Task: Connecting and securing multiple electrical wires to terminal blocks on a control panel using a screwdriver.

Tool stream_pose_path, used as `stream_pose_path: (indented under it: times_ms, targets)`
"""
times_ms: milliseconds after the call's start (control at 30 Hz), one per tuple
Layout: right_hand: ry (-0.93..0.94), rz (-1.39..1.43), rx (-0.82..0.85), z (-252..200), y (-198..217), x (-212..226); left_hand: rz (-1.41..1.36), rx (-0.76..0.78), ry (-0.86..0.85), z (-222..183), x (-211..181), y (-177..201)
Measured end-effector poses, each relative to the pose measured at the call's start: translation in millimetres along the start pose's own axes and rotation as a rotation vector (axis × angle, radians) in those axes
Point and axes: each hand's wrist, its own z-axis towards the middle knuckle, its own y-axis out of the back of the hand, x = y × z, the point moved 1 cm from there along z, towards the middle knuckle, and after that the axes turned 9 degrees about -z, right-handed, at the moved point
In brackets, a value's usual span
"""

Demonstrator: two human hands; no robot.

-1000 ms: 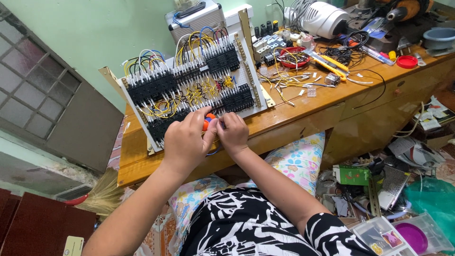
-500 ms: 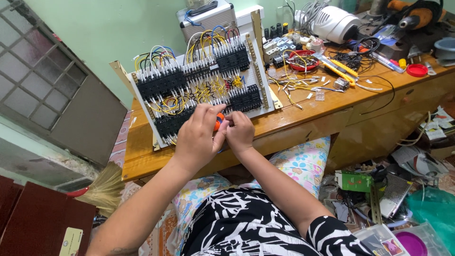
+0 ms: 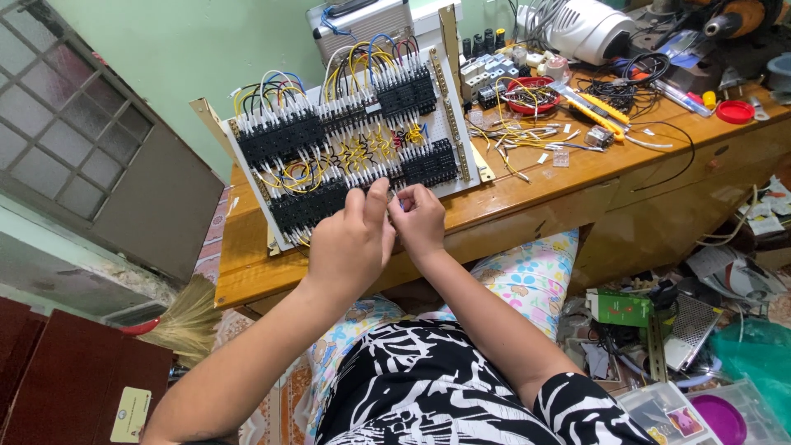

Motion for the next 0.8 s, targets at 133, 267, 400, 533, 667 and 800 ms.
stream_pose_path:
  times_ms: [133,267,400,533,667,800]
  targets:
    - [-0.037,-0.013,0.006,-1.1,-5.9,-9.4,0.157,-0.006,-0.006,-0.2,-3.5,-4.0]
    - [-0.058,0.042,0.014,-0.8,-3.6,-9.1,-0.025,0.011,0.045,8.7,-12.9,3.2]
    - [-0.066,-0.003,-0.002,-4.5,-9.2,-13.8,0.014,0.001,0.063,0.7,-1.9,-17.1]
    - [-0.040,0.022,-0.016,-4.0,-6.6,-11.3,-0.129,0.064,0.145,15.8,-4.0,3.3]
    - [0.002,0.008,-0.049,-4.5,-4.9,-6.8,-0.173,0.059,0.136,12.4,5.3,-8.4]
    - [0.059,-0.061,-0.096,-8.6,-9.4,-9.8,-0.105,0.026,0.120,10.4,12.1,-10.1]
